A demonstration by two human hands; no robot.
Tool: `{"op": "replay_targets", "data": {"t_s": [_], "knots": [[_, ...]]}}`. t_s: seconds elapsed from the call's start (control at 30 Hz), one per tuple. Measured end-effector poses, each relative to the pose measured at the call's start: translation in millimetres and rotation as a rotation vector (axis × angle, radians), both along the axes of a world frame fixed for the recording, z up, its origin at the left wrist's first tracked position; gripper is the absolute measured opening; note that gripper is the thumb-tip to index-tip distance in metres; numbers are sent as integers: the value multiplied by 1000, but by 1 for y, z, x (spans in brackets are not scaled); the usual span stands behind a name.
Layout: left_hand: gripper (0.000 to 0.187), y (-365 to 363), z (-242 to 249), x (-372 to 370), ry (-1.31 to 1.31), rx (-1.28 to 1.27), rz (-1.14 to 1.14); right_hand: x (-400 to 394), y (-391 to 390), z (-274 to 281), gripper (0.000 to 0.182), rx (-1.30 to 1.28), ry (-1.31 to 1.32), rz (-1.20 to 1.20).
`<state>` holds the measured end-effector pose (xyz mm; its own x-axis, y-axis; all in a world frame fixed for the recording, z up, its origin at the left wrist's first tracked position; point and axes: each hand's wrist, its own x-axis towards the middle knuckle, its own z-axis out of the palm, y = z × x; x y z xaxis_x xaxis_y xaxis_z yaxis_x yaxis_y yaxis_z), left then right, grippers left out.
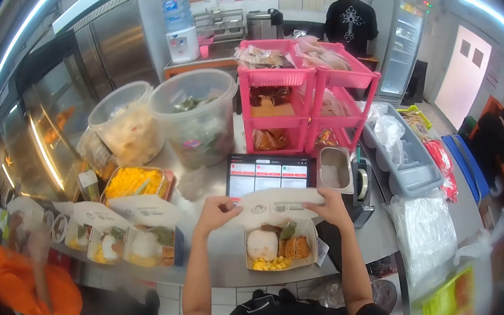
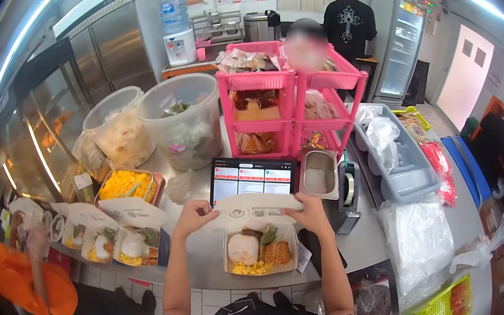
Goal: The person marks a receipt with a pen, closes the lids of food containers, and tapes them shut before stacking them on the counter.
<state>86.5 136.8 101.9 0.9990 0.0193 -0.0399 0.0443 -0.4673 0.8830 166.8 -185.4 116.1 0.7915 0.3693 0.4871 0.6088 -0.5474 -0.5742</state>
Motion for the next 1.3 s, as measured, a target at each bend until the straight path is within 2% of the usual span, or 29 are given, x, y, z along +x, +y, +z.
{"op": "replay_targets", "data": {"t_s": [0.03,0.1,0.13,0.17,0.2,0.23,0.27,0.3,0.33,0.37,0.4,0.43,0.5,0.57,0.63,0.67,0.73,0.77,0.83,0.87,0.93,0.97,1.03,1.07,1.13,1.17,1.23,1.3], "knots": [[17,6,-16,9,-15,13,-8,2,-1,8,28,-27,329,156],[15,8,-47,10,-244,-359,-188,-4,-3,18,25,42,311,183],[15,-6,-36,6,-251,-348,-207,-9,-5,17,21,98,309,212],[14,-35,-11,-5,-228,-709,-89,-9,-6,6,19,199,442,192],[13,-57,6,-13,-191,-1068,33,-13,-4,-3,19,213,428,176],[13,-66,10,-16,-192,-1060,8,-19,2,-10,21,402,579,218],[9,-75,10,-19,-209,-1059,135,-25,9,-15,23,590,727,264],[7,-83,9,-20,-225,-1058,266,-31,17,-20,23,599,712,256],[7,-91,9,-19,-227,-1056,252,-38,28,-25,26,563,622,203],[10,-100,8,-18,-357,-920,432,-42,41,-27,29,525,537,151],[18,-104,5,-20,-482,-774,610,-50,55,-22,28,607,527,78],[18,-104,-7,-20,-477,-775,599,-57,68,-18,27,691,514,-2],[31,-105,-34,-12,-671,-514,779,-68,99,-30,21,943,443,-281],[35,-110,-23,-9,-690,-458,975,-73,121,-44,17,1039,207,-426],[37,-104,-12,-11,-630,-493,1032,-72,129,-47,18,1013,160,-509],[37,-107,-9,-9,-603,-483,974,-74,127,-42,18,1032,153,-573],[28,-115,-1,-3,-748,-612,1004,-74,115,-21,22,709,88,-534],[28,-113,4,-5,-741,-618,975,-72,104,-16,22,716,78,-561],[20,-98,16,-21,-747,-20,696,-71,85,-11,29,546,82,-234],[20,-90,19,-27,-742,-19,687,-67,77,-7,29,548,85,-243],[20,-73,26,-35,-797,614,491,-60,61,1,33,152,-339,-325],[17,-65,27,-37,-747,581,454,-58,57,0,33,142,-341,-349],[14,-55,26,-36,-695,526,380,-47,52,-3,35,64,-399,-159],[15,-50,24,-36,-689,512,349,-42,55,-5,31,106,-422,-129],[27,-32,13,-33,-622,484,272,-35,56,-4,27,130,-456,-134],[27,-33,12,-34,-634,465,246,-34,57,2,20,66,-477,-64],[37,-32,16,-35,-1003,715,43,-37,52,8,15,-1,-503,-4],[34,-40,21,-40,-1053,724,31,-38,47,10,13,-3,-502,100]]}}
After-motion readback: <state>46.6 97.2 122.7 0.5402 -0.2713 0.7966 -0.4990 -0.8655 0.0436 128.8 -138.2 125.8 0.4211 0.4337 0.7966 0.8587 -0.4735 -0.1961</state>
